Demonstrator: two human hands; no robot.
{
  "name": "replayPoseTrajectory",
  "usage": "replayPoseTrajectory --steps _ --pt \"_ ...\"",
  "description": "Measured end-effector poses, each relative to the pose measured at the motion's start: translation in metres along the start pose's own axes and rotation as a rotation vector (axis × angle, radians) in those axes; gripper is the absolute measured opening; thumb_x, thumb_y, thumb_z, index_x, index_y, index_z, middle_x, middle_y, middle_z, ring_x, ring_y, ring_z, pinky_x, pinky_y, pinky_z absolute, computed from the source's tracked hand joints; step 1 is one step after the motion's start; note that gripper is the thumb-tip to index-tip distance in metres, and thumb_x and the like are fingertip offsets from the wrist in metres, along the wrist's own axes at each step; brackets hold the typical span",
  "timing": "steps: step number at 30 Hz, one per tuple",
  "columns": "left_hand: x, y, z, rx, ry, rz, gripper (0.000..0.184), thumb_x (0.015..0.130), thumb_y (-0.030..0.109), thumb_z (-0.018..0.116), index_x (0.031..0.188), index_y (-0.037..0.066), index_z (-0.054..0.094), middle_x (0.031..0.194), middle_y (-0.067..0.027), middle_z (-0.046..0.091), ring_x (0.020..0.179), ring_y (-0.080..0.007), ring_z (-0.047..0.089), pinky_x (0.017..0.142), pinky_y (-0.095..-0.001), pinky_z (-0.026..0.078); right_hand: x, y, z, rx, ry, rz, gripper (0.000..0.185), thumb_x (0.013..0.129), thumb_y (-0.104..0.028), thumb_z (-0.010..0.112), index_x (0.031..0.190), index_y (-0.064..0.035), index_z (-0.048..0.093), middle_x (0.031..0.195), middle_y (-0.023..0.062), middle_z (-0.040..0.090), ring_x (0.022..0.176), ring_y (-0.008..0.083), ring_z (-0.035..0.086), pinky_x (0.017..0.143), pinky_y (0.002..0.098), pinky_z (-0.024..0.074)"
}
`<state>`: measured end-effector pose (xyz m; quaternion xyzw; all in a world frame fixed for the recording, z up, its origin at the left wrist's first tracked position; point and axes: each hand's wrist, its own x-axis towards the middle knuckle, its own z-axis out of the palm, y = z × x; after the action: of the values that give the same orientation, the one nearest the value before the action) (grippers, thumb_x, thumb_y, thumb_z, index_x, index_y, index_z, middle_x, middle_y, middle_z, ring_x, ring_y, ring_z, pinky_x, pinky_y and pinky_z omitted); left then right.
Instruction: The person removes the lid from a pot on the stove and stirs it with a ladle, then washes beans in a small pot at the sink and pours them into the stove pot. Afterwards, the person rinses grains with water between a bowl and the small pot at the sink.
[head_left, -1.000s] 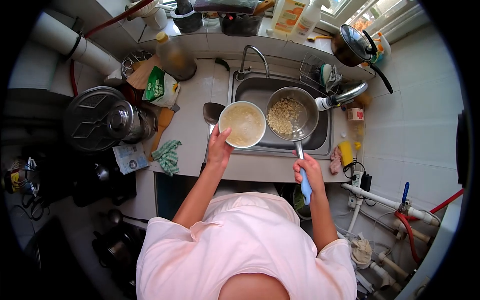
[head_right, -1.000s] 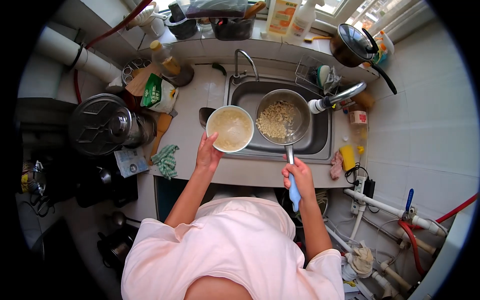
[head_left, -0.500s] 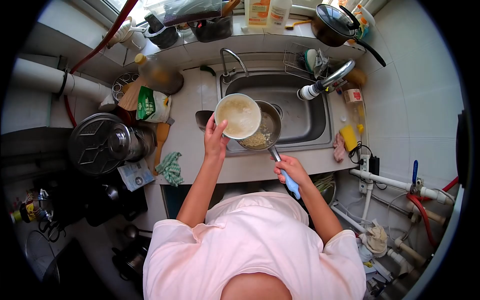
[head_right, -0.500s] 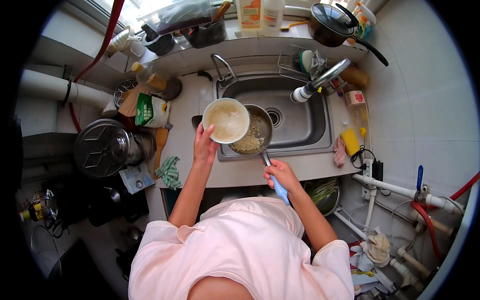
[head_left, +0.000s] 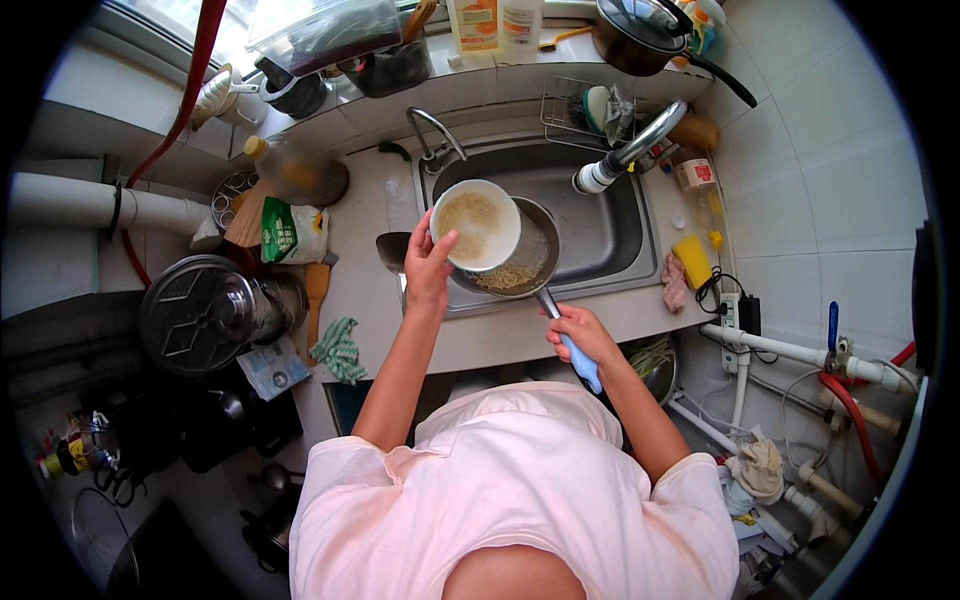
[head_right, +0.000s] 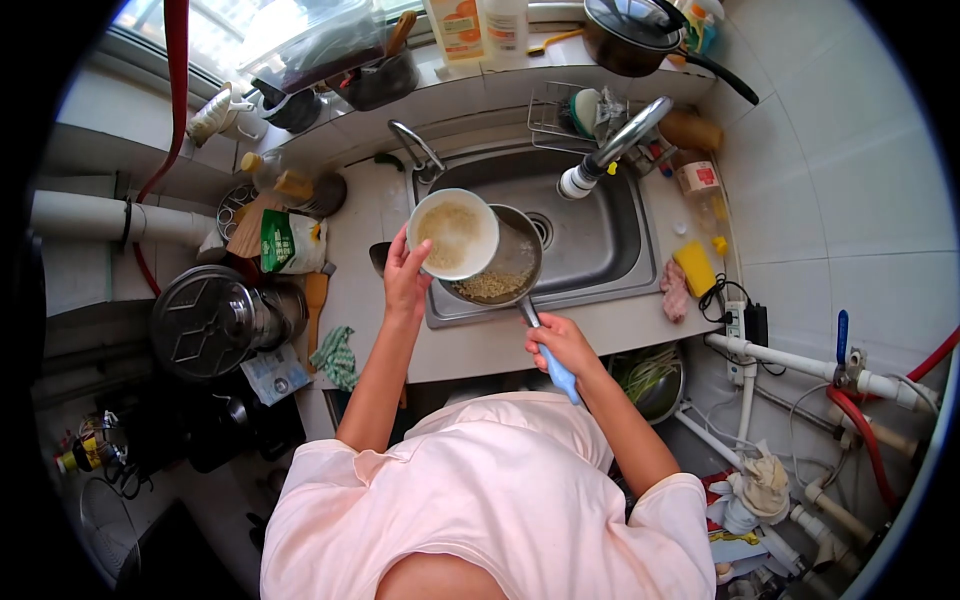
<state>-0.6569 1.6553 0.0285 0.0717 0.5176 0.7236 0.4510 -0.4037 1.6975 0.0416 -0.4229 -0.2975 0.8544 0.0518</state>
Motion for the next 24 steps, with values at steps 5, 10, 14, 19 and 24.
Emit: replayPoseTrajectory --steps 5,10,14,19,24 --pt "0.008 -0.001 0.003 0.075 -0.034 0.051 0.061 0.075 0.007 0.069 0.130 0.004 0.043 0.110 -0.0045 0.056 0.100 -0.0113 0.054 0.080 -0.0226 0.046 -0.003 -0.001 -0.006 0.020 -0.013 -0.009 0.024 0.087 -0.006 0.048 0.110 0.0002 0.050 0.063 0.0025 0.050 0.042 0.0070 0.045 0.037 0.0197 0.0373" --pt "0.012 -0.001 0.009 0.162 -0.075 0.198 0.061 0.075 0.003 0.068 0.130 0.000 0.041 0.115 -0.0071 0.055 0.104 -0.0142 0.054 0.086 -0.0259 0.045 -0.003 -0.001 -0.010 0.042 -0.021 -0.005 0.024 0.087 -0.006 0.048 0.111 0.0010 0.049 0.063 0.0030 0.050 0.042 0.0069 0.045 0.037 0.0196 0.0378" --pt "0.012 0.005 0.014 0.204 -0.073 0.243 0.064 0.072 0.004 0.072 0.129 0.000 0.043 0.114 -0.0073 0.055 0.103 -0.0147 0.052 0.091 -0.0276 0.041 -0.002 -0.002 -0.011 0.054 -0.018 0.011 0.025 0.087 -0.006 0.048 0.112 0.0015 0.048 0.064 0.0032 0.050 0.042 0.0068 0.044 0.037 0.0195 0.0380" --pt "0.014 0.006 0.015 0.255 -0.065 0.307 0.064 0.071 0.004 0.073 0.128 -0.001 0.045 0.113 -0.0069 0.055 0.103 -0.0143 0.052 0.091 -0.0276 0.041 -0.004 -0.003 -0.010 0.058 -0.011 0.029 0.026 0.087 -0.006 0.047 0.113 0.0018 0.048 0.064 0.0028 0.050 0.042 0.0067 0.044 0.038 0.0195 0.0375" --pt "0.009 0.011 0.016 0.338 -0.038 0.338 0.063 0.070 0.003 0.073 0.127 0.001 0.046 0.113 -0.0068 0.055 0.102 -0.0135 0.052 0.088 -0.0259 0.042 -0.005 0.000 -0.012 0.051 -0.001 0.032 0.027 0.088 -0.007 0.047 0.113 0.0019 0.047 0.064 0.0024 0.049 0.043 0.0064 0.044 0.038 0.0196 0.0365"
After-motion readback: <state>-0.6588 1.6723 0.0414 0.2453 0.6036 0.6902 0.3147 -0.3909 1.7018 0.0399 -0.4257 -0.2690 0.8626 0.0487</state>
